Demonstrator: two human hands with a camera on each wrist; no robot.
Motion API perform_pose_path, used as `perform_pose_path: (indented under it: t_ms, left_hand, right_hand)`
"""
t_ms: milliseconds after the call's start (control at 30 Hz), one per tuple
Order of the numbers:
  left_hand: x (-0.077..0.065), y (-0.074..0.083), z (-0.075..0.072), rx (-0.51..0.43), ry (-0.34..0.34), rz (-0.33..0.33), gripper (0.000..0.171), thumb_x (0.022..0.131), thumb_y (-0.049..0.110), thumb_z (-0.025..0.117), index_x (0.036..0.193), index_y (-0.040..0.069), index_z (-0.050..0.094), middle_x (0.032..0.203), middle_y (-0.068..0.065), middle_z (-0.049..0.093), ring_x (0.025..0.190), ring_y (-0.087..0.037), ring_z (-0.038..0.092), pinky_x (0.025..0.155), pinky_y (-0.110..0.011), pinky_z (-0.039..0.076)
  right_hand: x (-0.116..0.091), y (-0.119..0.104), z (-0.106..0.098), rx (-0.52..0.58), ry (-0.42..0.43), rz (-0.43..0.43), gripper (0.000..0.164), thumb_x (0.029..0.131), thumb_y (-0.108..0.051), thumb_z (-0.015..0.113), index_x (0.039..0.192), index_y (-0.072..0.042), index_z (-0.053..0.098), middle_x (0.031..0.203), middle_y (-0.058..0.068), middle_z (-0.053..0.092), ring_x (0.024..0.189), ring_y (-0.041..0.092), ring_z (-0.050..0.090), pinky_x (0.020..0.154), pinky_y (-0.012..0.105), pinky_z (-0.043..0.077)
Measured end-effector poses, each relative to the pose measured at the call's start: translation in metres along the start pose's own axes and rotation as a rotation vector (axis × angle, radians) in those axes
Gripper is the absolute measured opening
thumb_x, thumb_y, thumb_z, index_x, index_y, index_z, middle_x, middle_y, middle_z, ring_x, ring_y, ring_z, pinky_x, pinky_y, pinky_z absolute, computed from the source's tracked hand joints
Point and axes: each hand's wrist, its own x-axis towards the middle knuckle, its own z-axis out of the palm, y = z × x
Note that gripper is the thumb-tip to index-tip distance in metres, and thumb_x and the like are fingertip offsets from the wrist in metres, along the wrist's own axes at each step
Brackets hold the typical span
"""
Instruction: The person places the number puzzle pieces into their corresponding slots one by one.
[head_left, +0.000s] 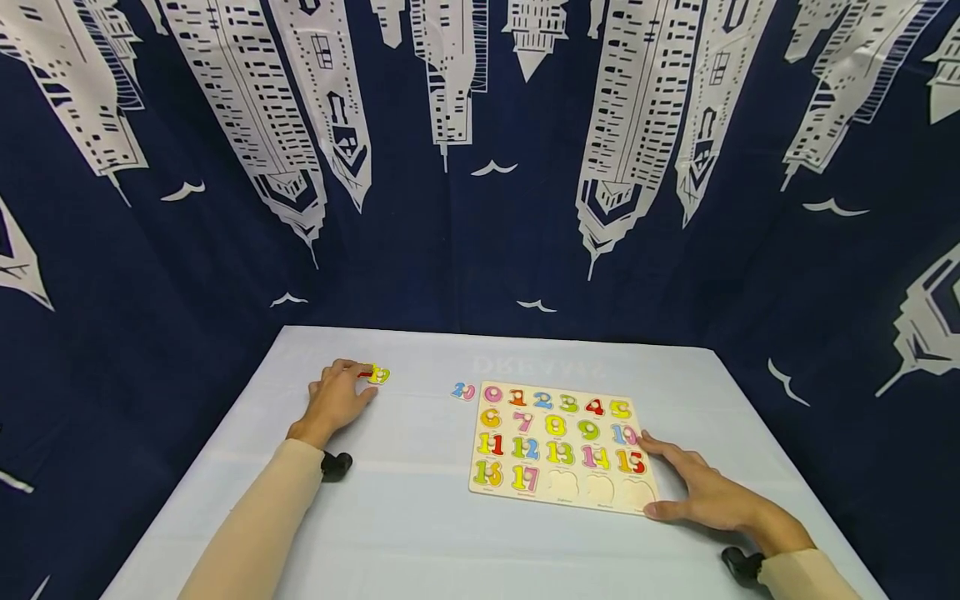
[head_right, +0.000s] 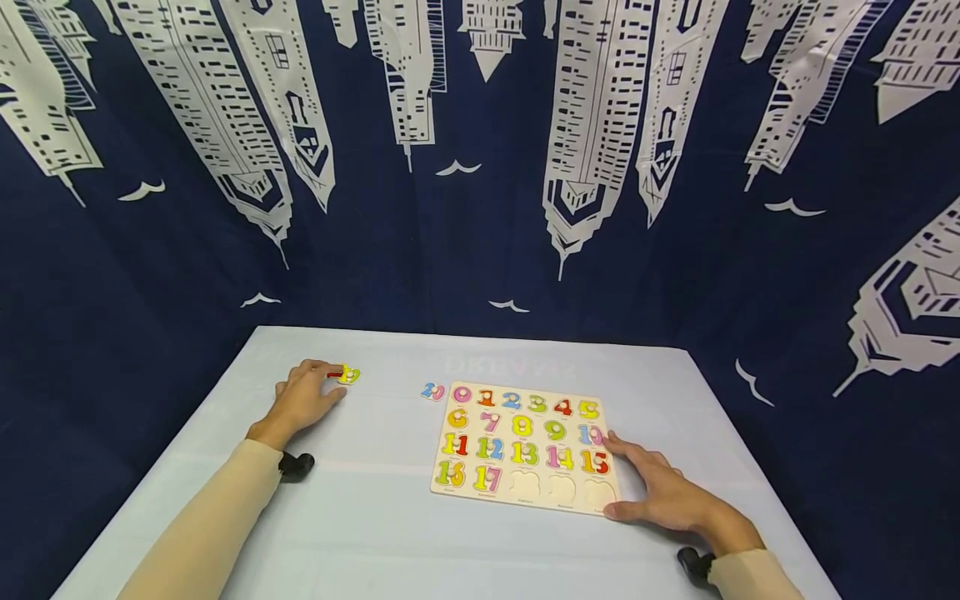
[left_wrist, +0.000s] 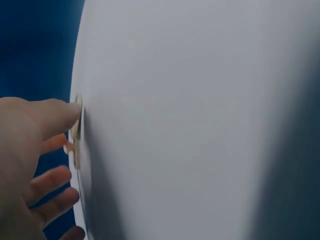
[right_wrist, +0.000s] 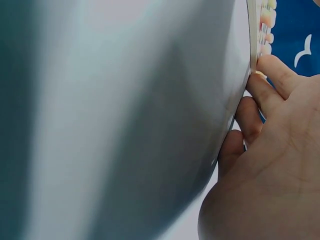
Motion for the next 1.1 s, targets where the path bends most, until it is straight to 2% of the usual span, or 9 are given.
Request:
perform_pose_path:
  t_ms: [133, 267, 500, 633, 833, 933, 967, 1100]
  left_hand:
    - [0.003, -0.006, -0.001, 0.041, -0.058, 0.009, 0.058, 0.114, 0.030, 0.075, 0.166, 0.010, 0.063, 0.175, -0.026, 0.052, 0.156, -0.053, 0.051, 0.116, -0.075, 0.040]
    - [0.005, -0.010, -0.002, 0.060, -0.074, 0.020, 0.057, 0.115, 0.031, 0.073, 0.167, 0.009, 0.063, 0.175, -0.024, 0.053, 0.156, -0.052, 0.052, 0.117, -0.075, 0.039]
    - [0.002, -0.016, -0.010, 0.073, -0.032, 0.016, 0.048, 0.114, 0.028, 0.073, 0.154, 0.000, 0.072, 0.168, -0.024, 0.062, 0.155, -0.053, 0.056, 0.117, -0.073, 0.042]
    - [0.005, -0.018, -0.013, 0.038, 0.006, 0.012, 0.039, 0.113, 0.026, 0.074, 0.143, 0.000, 0.075, 0.155, -0.023, 0.072, 0.149, -0.052, 0.063, 0.116, -0.072, 0.044]
    - [0.012, -0.018, -0.010, 0.002, 0.007, -0.006, 0.057, 0.112, 0.026, 0.076, 0.162, 0.005, 0.062, 0.149, -0.027, 0.068, 0.145, -0.051, 0.062, 0.113, -0.072, 0.048]
    - [0.013, -0.019, -0.008, -0.013, 0.013, -0.013, 0.047, 0.110, 0.024, 0.079, 0.153, 0.005, 0.072, 0.144, -0.026, 0.068, 0.141, -0.049, 0.063, 0.110, -0.070, 0.049]
    - [0.017, -0.029, -0.003, -0.043, 0.034, 0.008, 0.041, 0.109, 0.027, 0.081, 0.145, 0.008, 0.077, 0.139, -0.022, 0.071, 0.137, -0.045, 0.066, 0.111, -0.067, 0.050]
    - [0.013, -0.034, -0.003, -0.115, 0.059, 0.006, 0.021, 0.108, 0.019, 0.084, 0.127, 0.010, 0.084, 0.129, -0.019, 0.075, 0.129, -0.043, 0.070, 0.116, -0.066, 0.051]
  right_hand:
    - [0.000, 0.000, -0.001, 0.003, -0.003, 0.006, 0.111, 0.090, -0.046, 0.099, 0.180, -0.020, 0.040, 0.193, 0.021, 0.026, 0.160, 0.055, 0.042, 0.117, 0.091, 0.041]
    - [0.000, -0.001, 0.000, 0.000, -0.003, 0.005, 0.110, 0.090, -0.047, 0.098, 0.180, -0.021, 0.040, 0.193, 0.020, 0.026, 0.161, 0.055, 0.042, 0.117, 0.091, 0.041]
    - [0.000, -0.001, 0.001, -0.003, -0.001, 0.002, 0.109, 0.091, -0.046, 0.098, 0.180, -0.022, 0.040, 0.193, 0.020, 0.027, 0.161, 0.055, 0.041, 0.118, 0.089, 0.041]
    - [0.000, -0.001, -0.001, -0.001, 0.001, 0.016, 0.112, 0.089, -0.047, 0.099, 0.181, -0.023, 0.039, 0.193, 0.020, 0.027, 0.162, 0.056, 0.041, 0.119, 0.090, 0.040]
    - [-0.001, -0.002, -0.004, -0.005, 0.009, 0.018, 0.111, 0.089, -0.047, 0.099, 0.180, -0.024, 0.039, 0.193, 0.021, 0.027, 0.163, 0.057, 0.039, 0.119, 0.093, 0.038]
    - [-0.001, -0.003, -0.002, 0.001, 0.007, 0.011, 0.110, 0.089, -0.046, 0.099, 0.180, -0.023, 0.041, 0.193, 0.021, 0.027, 0.162, 0.056, 0.040, 0.119, 0.091, 0.039]
    - [-0.002, -0.004, -0.002, 0.003, 0.005, 0.009, 0.111, 0.089, -0.046, 0.099, 0.180, -0.022, 0.040, 0.193, 0.021, 0.027, 0.162, 0.056, 0.040, 0.119, 0.091, 0.039]
    - [-0.001, -0.004, 0.000, 0.002, 0.003, 0.009, 0.112, 0.089, -0.046, 0.099, 0.180, -0.021, 0.040, 0.193, 0.020, 0.027, 0.162, 0.056, 0.041, 0.119, 0.090, 0.040]
